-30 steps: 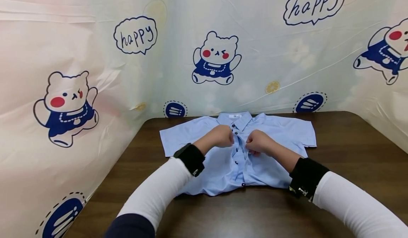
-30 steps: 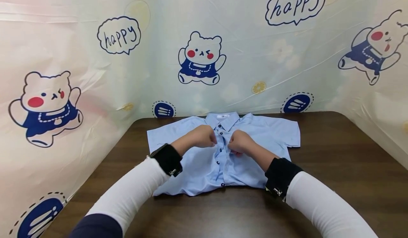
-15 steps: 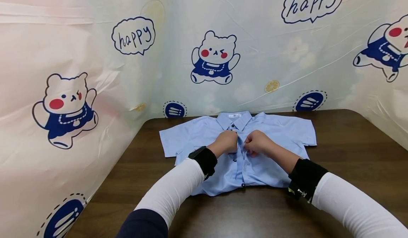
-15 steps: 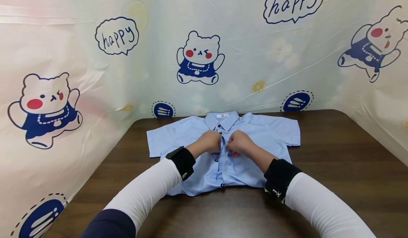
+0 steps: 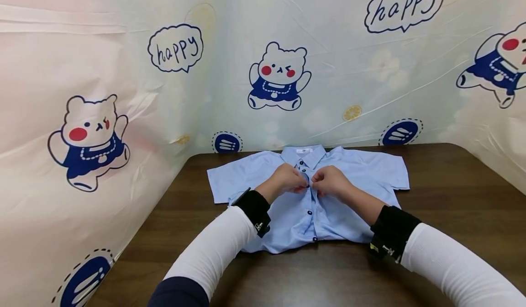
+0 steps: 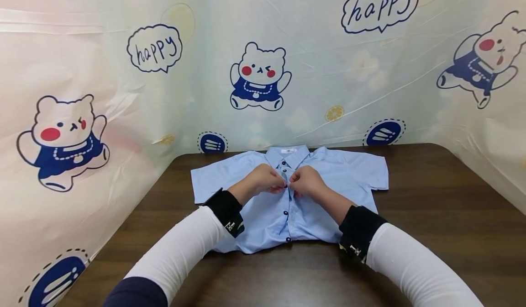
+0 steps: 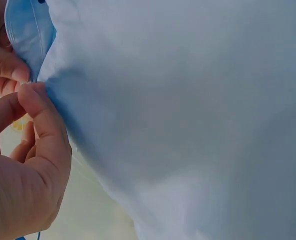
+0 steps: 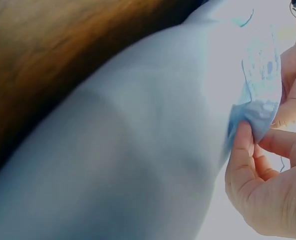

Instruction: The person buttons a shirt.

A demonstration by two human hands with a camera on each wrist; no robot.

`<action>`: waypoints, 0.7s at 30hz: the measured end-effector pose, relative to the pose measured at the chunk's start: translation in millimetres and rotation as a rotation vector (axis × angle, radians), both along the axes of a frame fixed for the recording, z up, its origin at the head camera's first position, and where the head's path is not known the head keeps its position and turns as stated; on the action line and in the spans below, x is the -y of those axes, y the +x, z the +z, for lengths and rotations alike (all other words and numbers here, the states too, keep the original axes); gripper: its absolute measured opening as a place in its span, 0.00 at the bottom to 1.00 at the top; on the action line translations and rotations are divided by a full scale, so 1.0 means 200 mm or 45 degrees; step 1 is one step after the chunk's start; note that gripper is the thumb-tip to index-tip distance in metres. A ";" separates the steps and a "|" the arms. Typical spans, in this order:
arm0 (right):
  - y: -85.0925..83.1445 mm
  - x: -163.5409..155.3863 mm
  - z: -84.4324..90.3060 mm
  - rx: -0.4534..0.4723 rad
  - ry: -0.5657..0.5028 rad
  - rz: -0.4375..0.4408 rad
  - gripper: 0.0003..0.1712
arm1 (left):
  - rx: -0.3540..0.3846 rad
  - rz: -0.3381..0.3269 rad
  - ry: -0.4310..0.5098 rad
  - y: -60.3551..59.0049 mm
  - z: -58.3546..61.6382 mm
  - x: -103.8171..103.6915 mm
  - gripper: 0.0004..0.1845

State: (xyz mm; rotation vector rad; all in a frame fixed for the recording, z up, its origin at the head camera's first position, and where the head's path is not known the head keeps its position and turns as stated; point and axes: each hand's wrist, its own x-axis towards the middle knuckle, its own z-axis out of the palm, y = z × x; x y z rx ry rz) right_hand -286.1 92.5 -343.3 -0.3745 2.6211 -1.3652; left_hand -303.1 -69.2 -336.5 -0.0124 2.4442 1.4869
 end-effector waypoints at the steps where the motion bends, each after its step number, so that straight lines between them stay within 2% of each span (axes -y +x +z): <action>1: 0.00 0.00 0.00 0.008 -0.006 -0.008 0.03 | 0.028 0.014 0.054 0.00 -0.01 0.00 0.03; 8: 0.00 0.02 0.01 0.054 -0.041 -0.038 0.05 | 0.180 -0.007 0.262 0.01 -0.01 0.01 0.03; 15: 0.00 0.02 0.01 0.097 -0.079 -0.052 0.07 | 0.207 -0.025 0.314 0.01 -0.02 0.02 0.05; 21: -0.02 0.02 0.00 0.327 -0.277 -0.073 0.13 | 0.229 -0.024 0.389 0.01 -0.05 0.02 0.08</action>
